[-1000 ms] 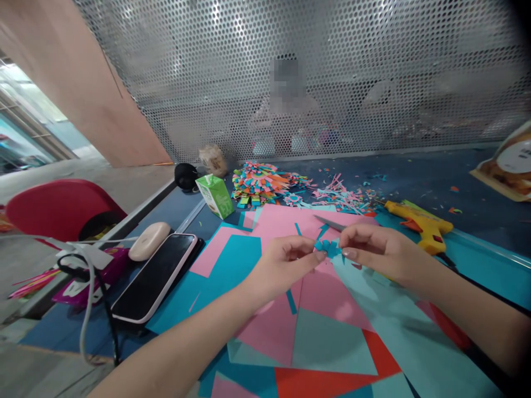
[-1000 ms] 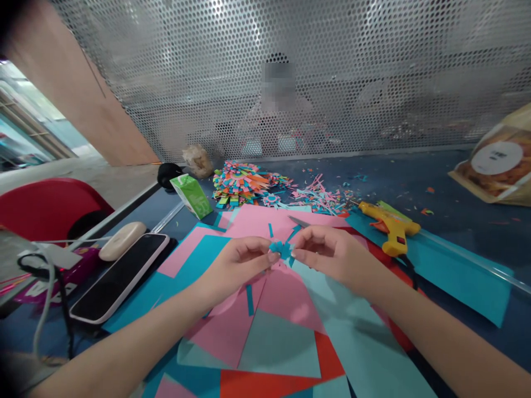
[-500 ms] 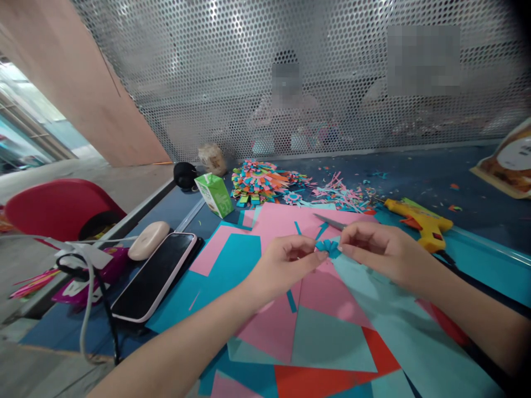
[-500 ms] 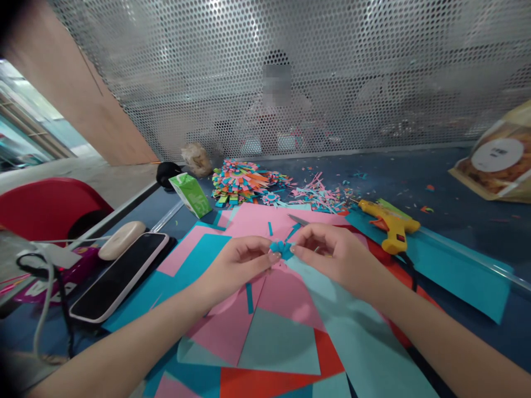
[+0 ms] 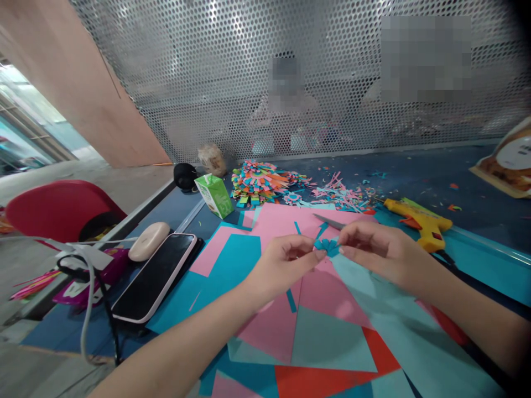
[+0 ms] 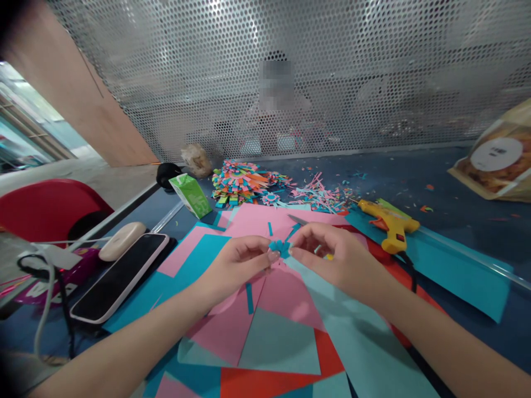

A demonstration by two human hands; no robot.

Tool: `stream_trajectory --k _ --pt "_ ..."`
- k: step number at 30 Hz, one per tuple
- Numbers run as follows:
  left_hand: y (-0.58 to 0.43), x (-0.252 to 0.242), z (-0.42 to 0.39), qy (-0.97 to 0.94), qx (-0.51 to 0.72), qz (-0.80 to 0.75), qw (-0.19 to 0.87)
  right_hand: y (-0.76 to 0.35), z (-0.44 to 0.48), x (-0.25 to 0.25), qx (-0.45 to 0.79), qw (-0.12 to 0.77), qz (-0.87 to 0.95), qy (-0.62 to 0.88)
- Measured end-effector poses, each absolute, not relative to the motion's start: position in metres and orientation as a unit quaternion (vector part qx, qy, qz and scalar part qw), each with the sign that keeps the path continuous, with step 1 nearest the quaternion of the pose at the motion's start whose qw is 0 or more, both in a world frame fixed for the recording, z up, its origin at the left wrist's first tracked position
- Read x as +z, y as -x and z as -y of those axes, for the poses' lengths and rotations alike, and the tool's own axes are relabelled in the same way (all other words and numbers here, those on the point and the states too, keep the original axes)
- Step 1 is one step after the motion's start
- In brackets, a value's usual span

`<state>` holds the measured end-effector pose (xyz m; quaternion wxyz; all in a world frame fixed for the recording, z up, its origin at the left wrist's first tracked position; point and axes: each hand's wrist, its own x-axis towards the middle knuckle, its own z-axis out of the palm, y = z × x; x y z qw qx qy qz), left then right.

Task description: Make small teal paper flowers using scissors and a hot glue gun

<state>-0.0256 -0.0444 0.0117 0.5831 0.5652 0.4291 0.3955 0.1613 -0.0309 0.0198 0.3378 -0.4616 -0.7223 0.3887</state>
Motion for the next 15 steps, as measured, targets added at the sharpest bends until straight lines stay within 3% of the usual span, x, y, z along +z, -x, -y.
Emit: stream_trajectory --k 10,15 --pt "0.0253 0.0109 0.0452 -0.57 0.388 -0.426 0.586 -0.1571 0.0316 0.0173 0.375 0.345 0.732 0.452" --pt "0.0255 0.0124 0.0442 -0.558 0.392 -0.443 0.582 -0.161 0.0309 0.0166 0.428 0.352 0.695 0.459"
